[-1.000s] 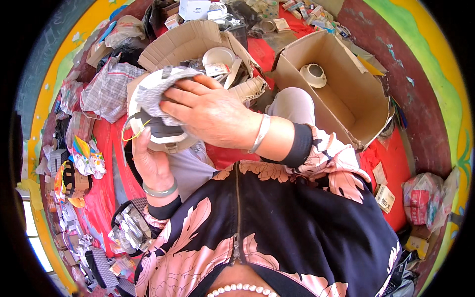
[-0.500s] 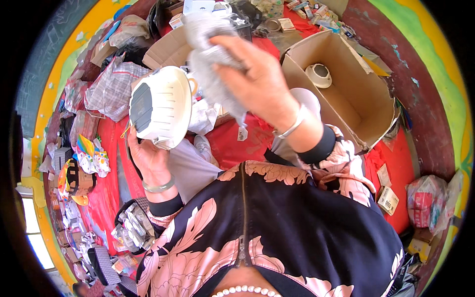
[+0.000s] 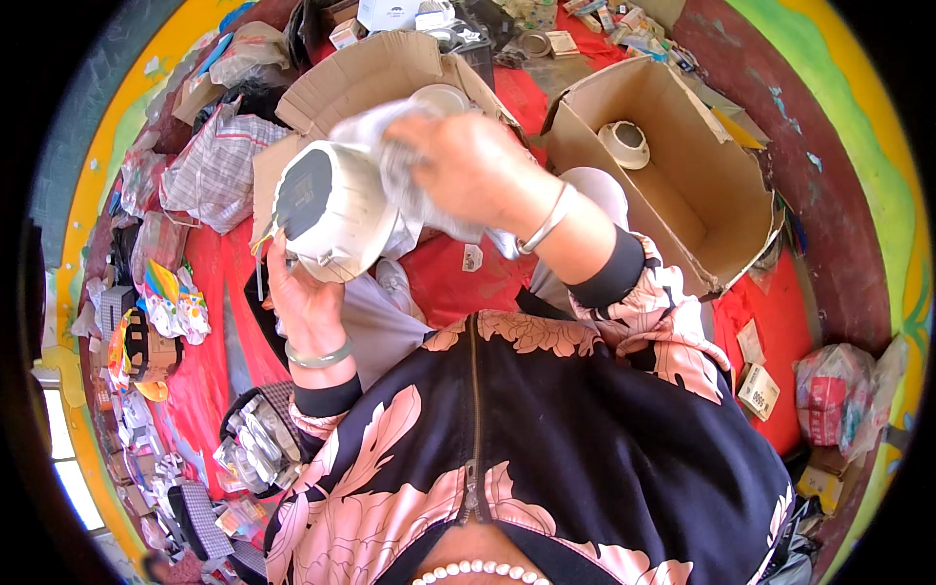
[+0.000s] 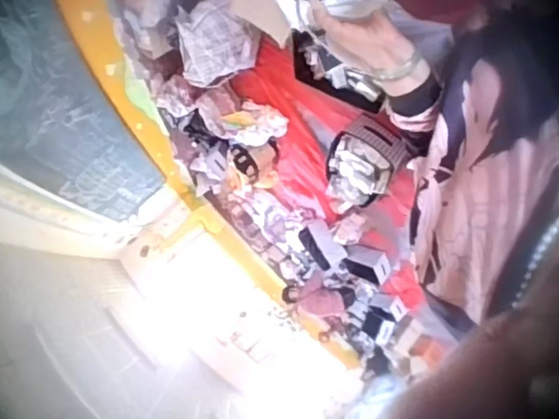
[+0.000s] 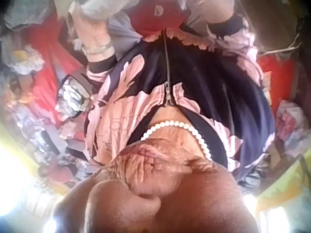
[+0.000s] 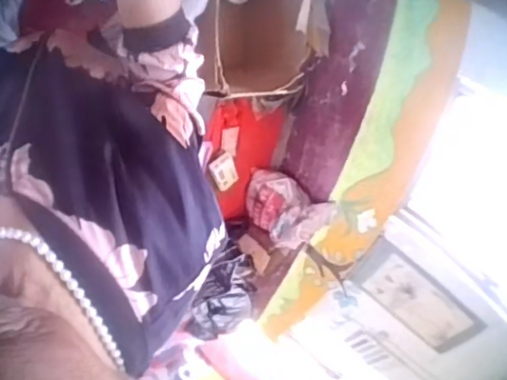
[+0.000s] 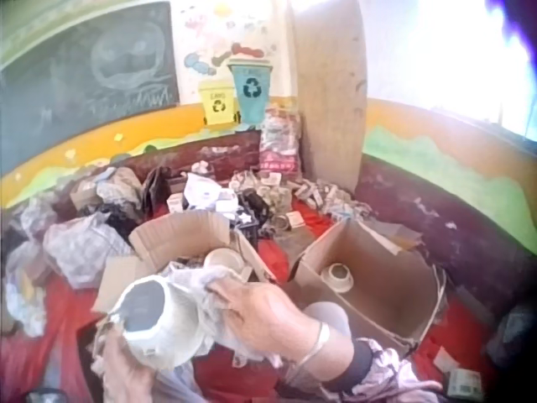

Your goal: The person wipes the surface of a plate with a cloth, picks up a light fixture to wipe its exterior and internal rim, and places the items into a cardboard box.

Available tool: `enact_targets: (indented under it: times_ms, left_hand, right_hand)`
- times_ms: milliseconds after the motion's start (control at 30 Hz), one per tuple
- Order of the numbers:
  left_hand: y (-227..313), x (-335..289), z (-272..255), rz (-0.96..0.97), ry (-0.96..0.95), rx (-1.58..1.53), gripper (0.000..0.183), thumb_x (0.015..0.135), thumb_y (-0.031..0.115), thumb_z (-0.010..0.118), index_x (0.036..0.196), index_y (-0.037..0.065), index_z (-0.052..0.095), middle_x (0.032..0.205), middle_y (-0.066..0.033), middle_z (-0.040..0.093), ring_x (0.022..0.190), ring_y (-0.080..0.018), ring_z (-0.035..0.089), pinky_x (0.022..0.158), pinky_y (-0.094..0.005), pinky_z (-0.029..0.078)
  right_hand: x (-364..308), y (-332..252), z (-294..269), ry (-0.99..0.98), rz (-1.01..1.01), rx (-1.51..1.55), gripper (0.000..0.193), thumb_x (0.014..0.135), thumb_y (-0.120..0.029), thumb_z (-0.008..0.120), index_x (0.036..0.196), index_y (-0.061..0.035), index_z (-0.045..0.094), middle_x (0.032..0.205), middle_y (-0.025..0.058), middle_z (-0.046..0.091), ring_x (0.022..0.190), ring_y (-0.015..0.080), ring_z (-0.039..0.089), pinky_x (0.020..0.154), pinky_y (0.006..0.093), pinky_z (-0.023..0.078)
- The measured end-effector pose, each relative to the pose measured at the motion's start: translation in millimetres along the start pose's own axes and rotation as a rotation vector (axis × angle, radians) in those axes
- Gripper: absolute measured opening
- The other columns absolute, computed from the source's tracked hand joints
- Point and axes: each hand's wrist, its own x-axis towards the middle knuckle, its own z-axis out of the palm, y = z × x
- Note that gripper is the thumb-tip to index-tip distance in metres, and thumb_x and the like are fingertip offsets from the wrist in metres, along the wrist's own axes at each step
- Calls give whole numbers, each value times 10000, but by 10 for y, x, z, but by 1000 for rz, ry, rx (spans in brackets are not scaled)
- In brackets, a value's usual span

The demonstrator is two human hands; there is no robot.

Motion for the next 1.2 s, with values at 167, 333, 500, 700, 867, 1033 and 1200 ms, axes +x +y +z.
enact_targets:
  times_ms: [167, 333, 500, 700, 867, 1033, 1200]
  left_hand:
    - [11, 59, 143, -41, -13, -88, 446, 869, 216, 540, 1280, 63, 455, 1286, -106, 512, 1182, -280, 488, 994, -465, 397]
    - [-32, 39, 285, -80, -30, -54, 453, 865, 234, 544, 1276, 64, 460, 1252, -114, 537, 1155, -287, 510, 982, -469, 405]
    - [-40, 66, 196, 33, -54, 92, 494, 838, 228, 570, 1282, 47, 454, 1248, -131, 540, 1134, -296, 529, 968, -473, 422]
    - [-26, 39, 0, 6, -62, -9, 542, 788, 229, 650, 1268, 49, 476, 1288, -109, 518, 1174, -305, 494, 1011, -471, 382]
    - [13, -52, 57, 73, -165, 1, 542, 780, 200, 656, 1260, 26, 474, 1253, -121, 538, 1152, -296, 514, 980, -478, 415]
    - [-35, -151, 75, 102, -206, 52, 507, 786, 153, 624, 1248, 6, 476, 1198, -134, 566, 1109, -265, 550, 952, -450, 454]
    - [-68, -223, 75, 249, -231, 263, 515, 764, 167, 636, 1219, -20, 484, 1153, -141, 579, 1040, -254, 578, 912, -419, 482]
  right_hand:
    - [54, -89, 22, 379, -277, 59, 349, 681, -7, 606, 1027, -50, 598, 981, 155, 598, 910, 326, 589, 788, 379, 482]
    - [17, -300, 413, 291, -434, -47, 272, 646, 10, 602, 910, -53, 609, 906, 105, 551, 873, 309, 537, 785, 370, 463]
    - [-62, -191, 421, 28, -475, -157, 106, 667, -95, 581, 765, -72, 616, 866, 83, 562, 861, 289, 564, 755, 368, 484]
    - [30, 187, -403, 208, -8, -164, 252, 650, 3, 529, 867, -55, 645, 871, 149, 611, 851, 354, 580, 743, 385, 484]
    - [137, 58, -612, 461, 172, 64, 299, 789, -32, 550, 1082, -26, 607, 913, 144, 618, 795, 182, 604, 729, 291, 484]
    - [363, 84, -195, 318, -105, 177, 322, 847, -127, 600, 1142, -2, 578, 864, 123, 631, 784, 137, 596, 740, 260, 479]
    - [379, 181, 117, 195, 8, 383, 310, 845, -106, 588, 1137, -3, 587, 983, 96, 658, 866, 133, 605, 793, 272, 474]
